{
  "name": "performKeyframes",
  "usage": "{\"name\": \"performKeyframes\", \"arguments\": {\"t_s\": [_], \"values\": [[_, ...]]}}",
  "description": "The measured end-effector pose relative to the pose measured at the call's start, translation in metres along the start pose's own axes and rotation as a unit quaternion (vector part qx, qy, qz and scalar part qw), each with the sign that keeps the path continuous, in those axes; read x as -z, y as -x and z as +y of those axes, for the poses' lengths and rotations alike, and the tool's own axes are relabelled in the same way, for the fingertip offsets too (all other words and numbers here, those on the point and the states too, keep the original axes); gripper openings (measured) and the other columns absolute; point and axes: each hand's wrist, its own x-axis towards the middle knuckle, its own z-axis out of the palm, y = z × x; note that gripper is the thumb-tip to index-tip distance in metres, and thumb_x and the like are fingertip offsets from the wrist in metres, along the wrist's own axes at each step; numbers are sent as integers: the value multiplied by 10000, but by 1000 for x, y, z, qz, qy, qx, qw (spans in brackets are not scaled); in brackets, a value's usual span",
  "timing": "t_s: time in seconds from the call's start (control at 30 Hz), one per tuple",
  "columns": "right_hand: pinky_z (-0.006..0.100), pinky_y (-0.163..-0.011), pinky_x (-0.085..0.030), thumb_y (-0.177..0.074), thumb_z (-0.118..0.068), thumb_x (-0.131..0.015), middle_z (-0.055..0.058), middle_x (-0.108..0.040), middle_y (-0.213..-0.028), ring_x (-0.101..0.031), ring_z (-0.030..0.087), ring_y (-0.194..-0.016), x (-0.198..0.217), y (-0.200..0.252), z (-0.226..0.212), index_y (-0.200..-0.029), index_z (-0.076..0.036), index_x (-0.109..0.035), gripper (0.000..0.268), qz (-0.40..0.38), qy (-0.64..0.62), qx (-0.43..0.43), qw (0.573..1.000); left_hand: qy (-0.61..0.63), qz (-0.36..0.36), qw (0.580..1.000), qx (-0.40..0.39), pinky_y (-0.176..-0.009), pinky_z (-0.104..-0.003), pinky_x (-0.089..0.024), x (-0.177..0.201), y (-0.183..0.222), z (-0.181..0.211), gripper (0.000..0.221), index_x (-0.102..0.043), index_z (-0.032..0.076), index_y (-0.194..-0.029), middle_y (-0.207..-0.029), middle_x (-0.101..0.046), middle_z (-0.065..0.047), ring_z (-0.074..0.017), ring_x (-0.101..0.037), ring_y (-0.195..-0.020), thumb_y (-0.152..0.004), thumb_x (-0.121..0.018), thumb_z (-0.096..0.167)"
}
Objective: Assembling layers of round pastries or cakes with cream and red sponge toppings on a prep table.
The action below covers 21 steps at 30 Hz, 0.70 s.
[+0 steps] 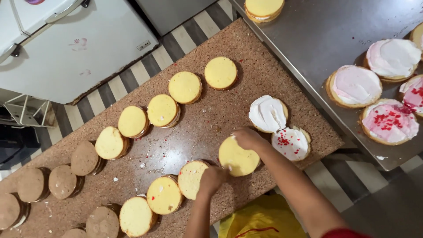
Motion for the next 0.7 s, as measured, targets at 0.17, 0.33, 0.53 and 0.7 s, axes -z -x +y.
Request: {"name": "performKeyframes", "arguments": {"t_s": [0.17, 0.33, 0.53, 0.7], "values": [[433, -986, -545, -1043, -217, -481, 183, -716, -1154, -699, 314, -1089, 41, -19, -47, -1055, -24, -740, 323, -188, 31, 44, 981, -176, 82, 960, -201, -969, -411, -549, -21, 16, 20, 315, -749, 223, -1213, -1233, -725, -52, -272, -701, -1063, -960, -621, 361], [478, -840, -552, -1045, -232, -514, 208, -686, -1110, -665, 342, -963, 7, 54, 10, -1226, -35, -693, 322, 120, -105, -8, 987, -340, 115, 882, -307, -1067, -538, -377, -22, -3, 31, 390, -668, 285, -1317, -1522, -500, -36, -310, -472, -1350, -931, -677, 345], [411, -732, -571, -1067, -191, -486, 201, -745, -994, -732, 290, -851, -68, 147, -39, -1235, -43, -671, 290, 73, -327, -312, 889, -242, 147, 942, -179, -1114, -542, -362, -3, -47, 32, 521, -594, 197, -1426, -1413, -591, -111, -304, -534, -1312, -981, -603, 467], [457, -830, -543, -964, -118, -547, 204, -684, -1135, -688, 327, -965, -48, 58, 2, -1240, -51, -670, 309, 218, -229, -173, 933, -226, 13, 974, 4, -1005, -454, -512, 45, -13, 46, 550, -701, 61, -1213, -1219, -718, -188, -323, -691, -1131, -1009, -562, 554]]}}
